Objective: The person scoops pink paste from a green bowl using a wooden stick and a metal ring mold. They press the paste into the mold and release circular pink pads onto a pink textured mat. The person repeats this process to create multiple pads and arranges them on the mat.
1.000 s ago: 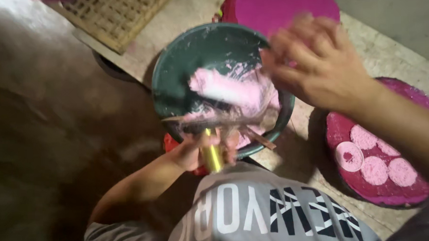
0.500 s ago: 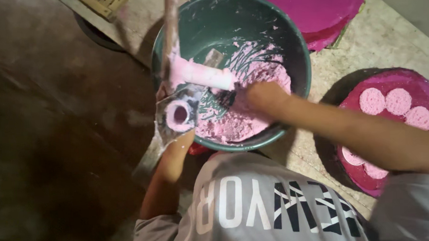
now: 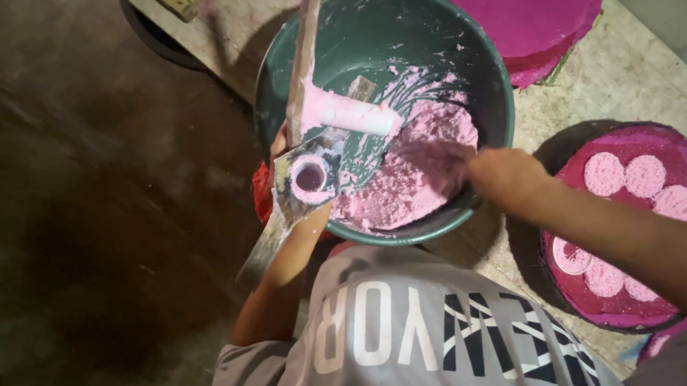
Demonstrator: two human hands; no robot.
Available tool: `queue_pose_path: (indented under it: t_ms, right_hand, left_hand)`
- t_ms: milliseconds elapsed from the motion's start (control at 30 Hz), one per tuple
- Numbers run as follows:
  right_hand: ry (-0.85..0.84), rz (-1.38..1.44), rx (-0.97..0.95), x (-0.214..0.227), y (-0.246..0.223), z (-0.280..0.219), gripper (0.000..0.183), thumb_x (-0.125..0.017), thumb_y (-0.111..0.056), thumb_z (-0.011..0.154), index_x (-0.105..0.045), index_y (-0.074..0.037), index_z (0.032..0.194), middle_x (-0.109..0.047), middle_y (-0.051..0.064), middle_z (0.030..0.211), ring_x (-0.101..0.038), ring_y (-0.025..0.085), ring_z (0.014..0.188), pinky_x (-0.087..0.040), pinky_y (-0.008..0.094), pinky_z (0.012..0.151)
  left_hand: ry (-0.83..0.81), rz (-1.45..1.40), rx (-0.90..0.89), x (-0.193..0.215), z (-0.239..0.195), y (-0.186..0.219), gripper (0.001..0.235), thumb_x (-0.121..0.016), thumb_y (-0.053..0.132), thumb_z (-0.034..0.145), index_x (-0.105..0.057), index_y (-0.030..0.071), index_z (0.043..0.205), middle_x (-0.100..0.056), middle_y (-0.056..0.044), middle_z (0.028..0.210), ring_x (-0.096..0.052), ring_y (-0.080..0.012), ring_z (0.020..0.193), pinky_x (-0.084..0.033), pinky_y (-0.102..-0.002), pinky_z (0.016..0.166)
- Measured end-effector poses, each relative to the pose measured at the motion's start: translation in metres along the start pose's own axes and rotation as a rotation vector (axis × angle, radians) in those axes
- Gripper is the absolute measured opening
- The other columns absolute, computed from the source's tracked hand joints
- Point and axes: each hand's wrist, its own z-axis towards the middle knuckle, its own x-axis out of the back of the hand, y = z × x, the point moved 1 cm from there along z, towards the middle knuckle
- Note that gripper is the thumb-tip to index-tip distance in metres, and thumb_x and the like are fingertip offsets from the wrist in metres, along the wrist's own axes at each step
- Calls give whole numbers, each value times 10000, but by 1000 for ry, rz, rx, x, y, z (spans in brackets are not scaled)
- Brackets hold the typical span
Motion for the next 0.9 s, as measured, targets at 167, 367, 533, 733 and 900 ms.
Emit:
queue_pose_path:
  t_ms: [167,367,533,733,900]
  right_hand:
    - [29,8,88,-30,-17,-6,213,-546,-165,930,-676,-67,1067,-749,168,981,-760,343,855,-616,463,729]
    - [118,21,218,-3,-41,-43,461,-558,-112,868,-575,10,1313,-730,180,932,-745,351,703,-606,466,618]
    - [-2,436,198,77,-30,-97,479,-650,-203,871,-712,-276,1340,-735,196,849,-709,351,702,-551,472,688]
    - [-66,854,144,115,34,-142,266,-605,-205,1036,-754,-135,1245,-594,154,733,-518,252,611,-480,430,563]
    - [365,556,465,143,38,-145,294,-598,-294,1009,-720,-159,1240,-782,50,905,-747,177,779,-560,354,657]
  left_hand:
    - [-18,8,-19,-7,-11,8,526,-733,352,857,-570,146,1313,-611,-98,1312,-680,-307,1025,-571,-390,824]
    - [-37,7,-37,4,-11,20,617,-745,391,823,-545,169,1363,-593,-89,1380,-680,-311,1057,-578,-389,830]
    - [-59,-10,-33,26,16,25,694,-755,424,795,-523,189,1405,-577,-81,1438,-680,-315,1085,-584,-388,835]
    - [-207,-42,-42,48,31,52,786,-768,463,762,-498,213,1456,-559,-73,1506,-681,-319,1117,-590,-387,840]
    - [-198,-191,-325,88,44,98,847,-766,490,748,-468,222,1494,-551,-52,1567,-666,-333,1194,-598,-379,887]
